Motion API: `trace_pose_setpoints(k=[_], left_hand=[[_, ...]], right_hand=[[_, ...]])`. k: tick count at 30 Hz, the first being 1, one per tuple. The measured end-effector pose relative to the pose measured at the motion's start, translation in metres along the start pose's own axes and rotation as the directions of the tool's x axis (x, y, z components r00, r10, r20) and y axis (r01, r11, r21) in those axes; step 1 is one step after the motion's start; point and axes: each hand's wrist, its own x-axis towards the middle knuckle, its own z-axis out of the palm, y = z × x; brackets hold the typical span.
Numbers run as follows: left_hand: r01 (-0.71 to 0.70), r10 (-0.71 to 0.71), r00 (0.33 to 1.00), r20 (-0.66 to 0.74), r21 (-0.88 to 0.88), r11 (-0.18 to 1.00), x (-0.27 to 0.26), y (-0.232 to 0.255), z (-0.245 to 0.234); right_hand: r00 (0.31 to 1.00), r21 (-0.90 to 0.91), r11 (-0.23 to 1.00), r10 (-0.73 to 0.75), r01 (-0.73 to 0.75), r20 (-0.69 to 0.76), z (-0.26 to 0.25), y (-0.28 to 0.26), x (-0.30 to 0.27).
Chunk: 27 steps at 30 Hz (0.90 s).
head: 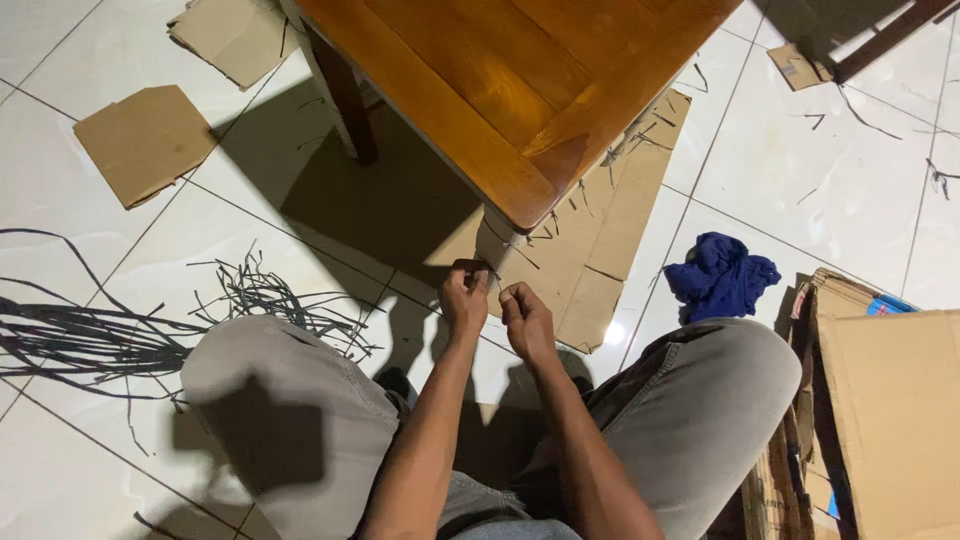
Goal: The person wraps the legs of a wooden chair with thin black strands and places a piece of cardboard on top of the chair seat.
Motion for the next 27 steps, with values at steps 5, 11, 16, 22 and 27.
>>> trace_pose_setpoints(k=[5,11,16,22,27], left_hand=[[0.043,-0.039,0.998,0.043,-0.083,0.996,0.004,0.000,-0.004],[0.158,-0.143,0.985,0.101,-0.166,0.973,0.012,-0.042,0.007],[0.234,-0.211,0.970,0.122,-0.227,0.945,0.008,-0.060,-0.005],[0.328,-0.323,0.943,0.078,-0.067,0.942,0.010,-0.109,-0.016],[0.377,-0.378,0.926,-0.021,0.143,0.915,-0.001,-0.152,-0.038]], right_hand=[[1.000,-0.102,0.995,0.018,-0.019,-0.008,0.002,0.000,-0.007],[0.996,-0.157,0.984,0.084,-0.086,-0.021,0.011,0.006,-0.013],[0.989,-0.178,0.973,0.148,-0.149,-0.017,0.021,0.037,-0.001],[0.970,-0.268,0.943,0.226,-0.196,0.087,0.045,0.065,0.002],[0.952,-0.348,0.921,0.247,-0.172,0.183,0.072,0.085,0.006]])
